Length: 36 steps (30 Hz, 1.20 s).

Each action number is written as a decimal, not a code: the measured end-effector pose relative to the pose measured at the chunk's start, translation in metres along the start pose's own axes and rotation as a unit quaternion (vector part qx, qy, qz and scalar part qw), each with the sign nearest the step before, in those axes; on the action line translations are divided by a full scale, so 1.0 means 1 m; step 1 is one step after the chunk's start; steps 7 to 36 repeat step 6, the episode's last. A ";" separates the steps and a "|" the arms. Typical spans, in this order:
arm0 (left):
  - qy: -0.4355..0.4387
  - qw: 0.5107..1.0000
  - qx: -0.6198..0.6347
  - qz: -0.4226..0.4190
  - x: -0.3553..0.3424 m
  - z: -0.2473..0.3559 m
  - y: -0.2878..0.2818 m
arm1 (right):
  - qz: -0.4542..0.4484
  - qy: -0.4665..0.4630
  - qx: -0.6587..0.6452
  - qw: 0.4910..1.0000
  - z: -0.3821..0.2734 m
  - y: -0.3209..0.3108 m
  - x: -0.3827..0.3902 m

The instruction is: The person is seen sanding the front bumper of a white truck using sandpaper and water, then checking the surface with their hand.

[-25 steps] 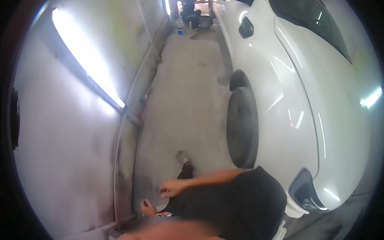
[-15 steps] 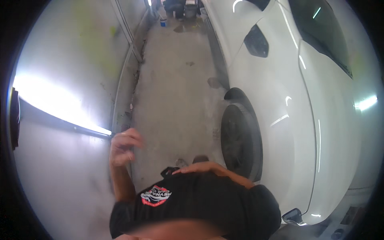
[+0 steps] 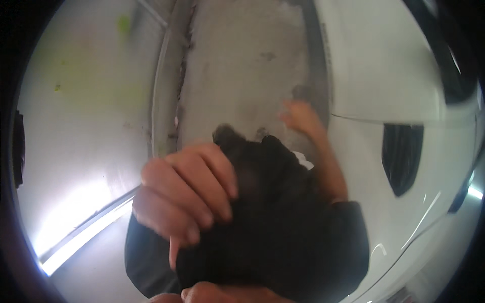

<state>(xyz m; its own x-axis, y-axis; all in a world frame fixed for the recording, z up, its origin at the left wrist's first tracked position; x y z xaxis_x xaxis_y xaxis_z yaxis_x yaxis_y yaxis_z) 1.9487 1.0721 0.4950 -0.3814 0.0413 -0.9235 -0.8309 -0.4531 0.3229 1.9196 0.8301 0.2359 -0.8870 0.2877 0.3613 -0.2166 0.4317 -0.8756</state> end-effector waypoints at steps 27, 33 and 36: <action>-0.176 0.946 0.271 -0.041 -0.063 -0.141 -0.124 | -0.011 -0.137 0.053 0.989 -0.085 -0.079 -0.231; -0.176 0.946 0.271 -0.041 -0.063 -0.141 -0.124 | -0.011 -0.137 0.053 0.989 -0.085 -0.079 -0.231; -0.176 0.946 0.271 -0.041 -0.063 -0.141 -0.124 | -0.011 -0.137 0.053 0.989 -0.085 -0.079 -0.231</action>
Point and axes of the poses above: each hand's wrist, its own x-axis away from the middle knuckle, its own y-axis out of the palm, z = x × y, the point moved 4 cm from there along -x, towards the middle knuckle, and after that the axes turned 12 degrees about y, right-handed, at the moved point
